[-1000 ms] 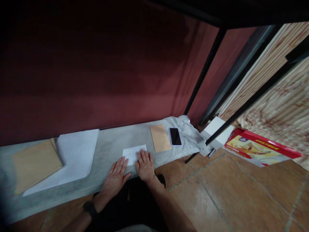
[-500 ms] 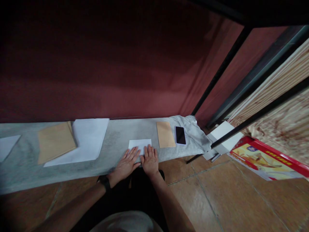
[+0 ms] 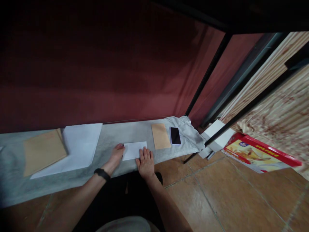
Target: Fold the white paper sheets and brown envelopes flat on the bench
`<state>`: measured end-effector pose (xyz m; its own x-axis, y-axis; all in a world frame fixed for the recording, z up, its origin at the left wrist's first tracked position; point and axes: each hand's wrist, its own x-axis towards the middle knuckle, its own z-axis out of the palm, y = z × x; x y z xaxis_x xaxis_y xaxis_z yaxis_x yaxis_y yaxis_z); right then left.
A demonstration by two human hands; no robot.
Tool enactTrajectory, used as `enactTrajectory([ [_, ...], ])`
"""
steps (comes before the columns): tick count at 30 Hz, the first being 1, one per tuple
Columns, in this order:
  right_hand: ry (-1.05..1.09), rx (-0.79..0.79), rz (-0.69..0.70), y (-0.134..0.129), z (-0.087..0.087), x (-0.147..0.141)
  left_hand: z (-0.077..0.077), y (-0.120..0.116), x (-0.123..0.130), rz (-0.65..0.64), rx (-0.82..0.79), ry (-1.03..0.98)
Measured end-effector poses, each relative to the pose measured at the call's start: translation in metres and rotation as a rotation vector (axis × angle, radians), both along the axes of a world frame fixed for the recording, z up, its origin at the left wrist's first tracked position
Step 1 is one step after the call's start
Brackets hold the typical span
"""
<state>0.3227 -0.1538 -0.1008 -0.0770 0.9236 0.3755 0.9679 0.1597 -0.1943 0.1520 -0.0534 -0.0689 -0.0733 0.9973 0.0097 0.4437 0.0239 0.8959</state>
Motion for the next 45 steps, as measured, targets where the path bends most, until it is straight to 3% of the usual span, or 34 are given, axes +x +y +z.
enactTrajectory([
  [8, 0.168, 0.014, -0.011, 0.003, -0.003, 0.007, 0.033, -0.006, -0.002, -0.051, -0.124, -0.281],
  [12, 0.588, 0.069, -0.112, 0.023, 0.006, 0.022, 0.058, -0.004, -0.006, -0.128, -0.049, -0.266],
  [14, 0.861, 0.1, -0.092, 0.032, 0.014, 0.032, 0.065, -0.002, -0.008, -0.203, 0.026, -0.227],
  [17, 1.059, 0.104, 0.003, 0.036, 0.023, 0.044, 0.056, -0.001, -0.014, -0.34, 0.095, -0.213],
  [23, 0.707, 0.042, 0.021, 0.009, 0.009, 0.055, -0.006, -0.01, -0.032, -0.51, 0.158, -0.029],
  [26, 0.581, 0.043, 0.024, 0.0, 0.004, 0.054, -0.022, -0.012, -0.036, -0.585, 0.191, 0.093],
  [32, 0.269, 0.014, 0.036, 0.006, 0.011, 0.032, -0.021, -0.012, -0.035, -0.713, 0.244, 0.336],
  [38, 0.056, -0.024, -0.002, 0.008, 0.005, 0.019, -0.016, -0.021, -0.042, -0.816, 0.287, 0.586],
  [45, 0.019, -0.035, 0.004, 0.008, 0.005, 0.021, -0.019, -0.048, 0.006, -0.559, 0.388, 0.806],
])
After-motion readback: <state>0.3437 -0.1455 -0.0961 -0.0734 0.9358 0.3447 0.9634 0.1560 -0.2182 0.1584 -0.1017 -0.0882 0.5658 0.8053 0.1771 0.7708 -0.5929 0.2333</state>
